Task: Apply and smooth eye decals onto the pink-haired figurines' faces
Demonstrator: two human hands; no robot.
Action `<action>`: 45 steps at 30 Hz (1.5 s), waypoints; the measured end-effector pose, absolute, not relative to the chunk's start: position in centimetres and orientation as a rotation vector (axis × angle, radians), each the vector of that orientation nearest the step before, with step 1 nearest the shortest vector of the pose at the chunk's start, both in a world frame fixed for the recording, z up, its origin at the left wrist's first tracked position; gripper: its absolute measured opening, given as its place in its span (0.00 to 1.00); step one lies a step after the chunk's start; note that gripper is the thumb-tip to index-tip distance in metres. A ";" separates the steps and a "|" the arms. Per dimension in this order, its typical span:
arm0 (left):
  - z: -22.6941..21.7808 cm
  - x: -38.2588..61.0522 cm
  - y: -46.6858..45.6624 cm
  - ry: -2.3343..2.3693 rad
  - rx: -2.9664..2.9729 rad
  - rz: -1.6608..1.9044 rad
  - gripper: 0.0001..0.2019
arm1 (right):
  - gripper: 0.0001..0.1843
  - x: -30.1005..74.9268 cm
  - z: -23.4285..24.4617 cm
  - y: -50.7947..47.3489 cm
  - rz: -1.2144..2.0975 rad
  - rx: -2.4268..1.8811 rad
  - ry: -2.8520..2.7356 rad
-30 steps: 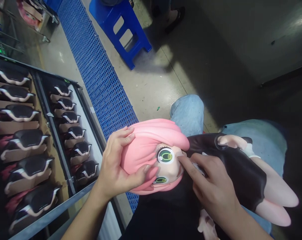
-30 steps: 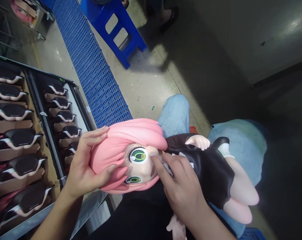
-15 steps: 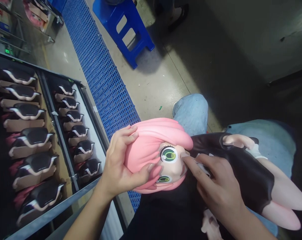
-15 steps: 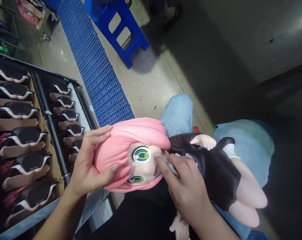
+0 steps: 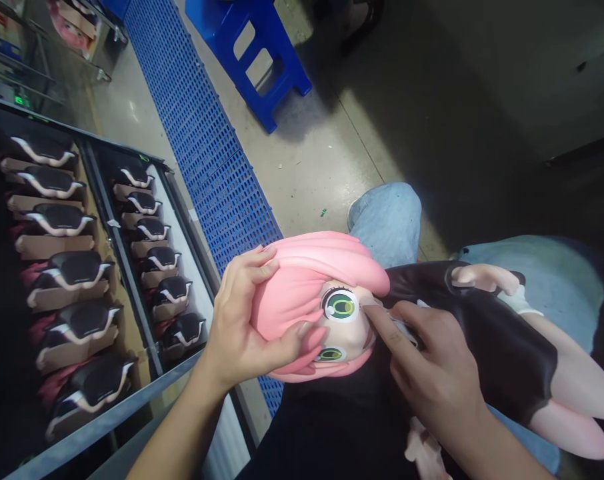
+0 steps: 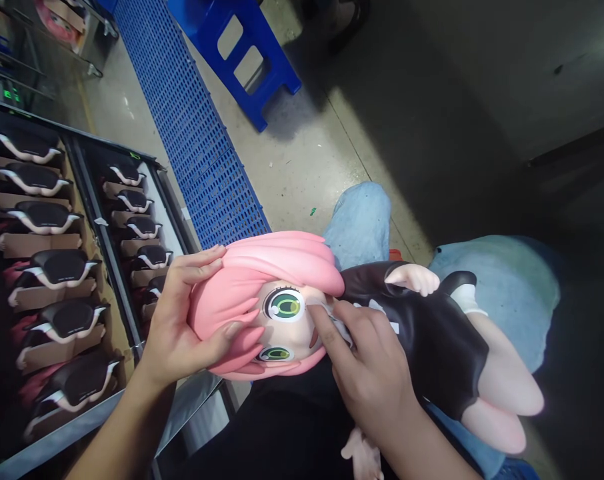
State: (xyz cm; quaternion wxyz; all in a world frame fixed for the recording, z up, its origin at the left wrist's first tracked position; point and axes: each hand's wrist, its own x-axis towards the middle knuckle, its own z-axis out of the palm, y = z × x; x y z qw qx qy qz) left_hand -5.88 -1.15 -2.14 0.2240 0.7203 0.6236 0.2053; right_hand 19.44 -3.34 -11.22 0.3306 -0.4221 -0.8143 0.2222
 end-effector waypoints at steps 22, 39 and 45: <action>-2.3 -6.0 -1.1 1.694 2.026 0.601 0.28 | 0.24 18.7 -10.2 -3.6 0.540 -1.162 -2.140; -1.7 -6.3 -0.6 1.652 2.004 0.540 0.28 | 0.16 20.0 -7.7 -3.0 1.233 -1.494 -1.114; -0.3 -6.3 3.2 1.562 2.013 0.375 0.15 | 0.16 20.8 -6.3 0.0 1.899 -1.294 -0.297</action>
